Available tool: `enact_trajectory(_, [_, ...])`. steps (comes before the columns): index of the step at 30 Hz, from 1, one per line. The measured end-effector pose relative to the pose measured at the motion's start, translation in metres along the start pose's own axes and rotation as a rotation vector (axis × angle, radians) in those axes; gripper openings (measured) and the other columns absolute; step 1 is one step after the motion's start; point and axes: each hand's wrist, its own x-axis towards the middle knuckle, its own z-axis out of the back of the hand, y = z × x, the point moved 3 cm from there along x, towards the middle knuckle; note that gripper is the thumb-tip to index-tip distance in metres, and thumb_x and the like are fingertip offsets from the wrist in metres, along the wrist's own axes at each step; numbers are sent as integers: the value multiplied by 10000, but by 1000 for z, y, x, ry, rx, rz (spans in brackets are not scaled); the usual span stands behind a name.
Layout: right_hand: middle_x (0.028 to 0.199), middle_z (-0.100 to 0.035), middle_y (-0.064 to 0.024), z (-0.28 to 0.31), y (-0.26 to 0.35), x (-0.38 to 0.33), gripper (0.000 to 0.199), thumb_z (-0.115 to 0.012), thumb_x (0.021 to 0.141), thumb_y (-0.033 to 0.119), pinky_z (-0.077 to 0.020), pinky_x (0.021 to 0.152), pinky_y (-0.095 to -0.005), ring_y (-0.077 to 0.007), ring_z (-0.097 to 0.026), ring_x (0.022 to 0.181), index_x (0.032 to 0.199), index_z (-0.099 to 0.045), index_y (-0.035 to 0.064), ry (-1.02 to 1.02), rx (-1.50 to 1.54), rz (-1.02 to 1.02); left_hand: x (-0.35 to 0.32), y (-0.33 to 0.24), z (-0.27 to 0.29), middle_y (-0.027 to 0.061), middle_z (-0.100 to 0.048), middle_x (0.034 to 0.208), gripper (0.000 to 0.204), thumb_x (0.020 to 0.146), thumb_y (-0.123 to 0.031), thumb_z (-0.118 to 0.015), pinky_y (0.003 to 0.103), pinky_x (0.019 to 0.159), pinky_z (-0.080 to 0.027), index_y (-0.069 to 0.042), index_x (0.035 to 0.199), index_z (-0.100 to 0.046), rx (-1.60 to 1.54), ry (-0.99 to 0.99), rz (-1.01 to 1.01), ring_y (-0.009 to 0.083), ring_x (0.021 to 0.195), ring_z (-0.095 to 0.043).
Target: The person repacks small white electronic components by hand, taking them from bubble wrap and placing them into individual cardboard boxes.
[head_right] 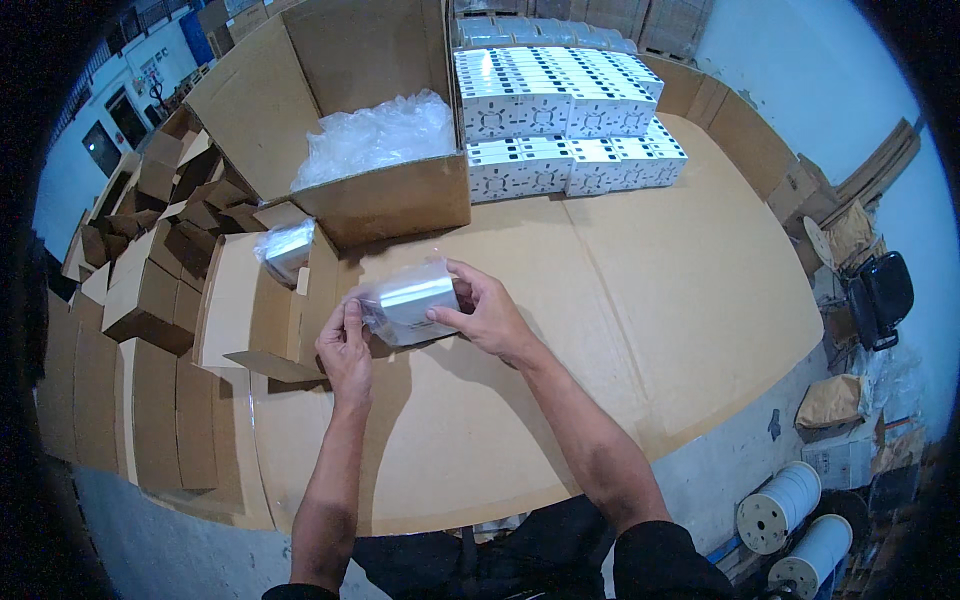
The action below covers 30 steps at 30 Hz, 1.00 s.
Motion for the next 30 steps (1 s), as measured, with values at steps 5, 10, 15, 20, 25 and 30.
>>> enact_trajectory(5, [1256, -671, -118, 0, -2, 0, 667, -750, 871, -27, -541, 959, -329, -184, -646, 1121, 1480, -490, 47, 37, 18, -6, 1, -7, -9, 69, -660, 1202, 457, 962, -218, -741, 291, 977, -483, 12, 1333, -604, -255, 113, -78, 143, 1088, -613])
enact_trajectory(10, [1231, -676, -89, -1, 3, -6, 584, -744, 896, 10, -538, 939, -306, -153, -642, 1096, 1441, -534, 33, 47, 40, -9, -1, -2, -14, 97, -637, 1272, 558, 893, -145, -805, 317, 1024, -475, 2, 1373, -562, -182, 325, 71, 165, 1159, -605])
enact_trajectory(15, [1158, -698, -59, 1, 4, -13, 391, -720, 936, 52, -534, 903, -285, -118, -641, 1032, 1316, -643, 5, 11, 22, -160, -4, 9, -13, 67, -676, 1180, 406, 914, -96, -763, 280, 891, -509, -29, 1295, -639, -96, 361, 112, 129, 1034, -625])
enact_trajectory(20, [1078, -728, -59, 11, -9, -14, 205, -720, 931, 54, -534, 903, -290, -119, -648, 1015, 1125, -739, -9, 6, -18, -80, -4, 7, -13, 50, -699, 1128, 158, 923, -67, -746, 279, 882, -509, -25, 1074, -733, -132, 396, 133, 129, 1027, -629])
enact_trajectory(25, [1120, -719, -145, 12, -7, -15, 83, -714, 942, 69, -570, 844, -292, -139, -659, 960, 965, -685, -5, -3, -66, 11, -6, 10, -10, 17, -684, 1048, 62, 924, -68, -750, 257, 801, -483, -25, 969, -746, -42, 331, 29, 92, 926, -597])
enact_trajectory(30, [1124, -727, -139, 15, -21, -18, 79, -713, 928, 43, -533, 929, -341, -157, -661, 1015, 880, -656, 19, -11, -20, 55, -13, 13, -13, -7, -662, 993, 89, 916, -99, -774, 247, 748, -449, -38, 898, -711, -73, 253, 49, 63, 841, -546])
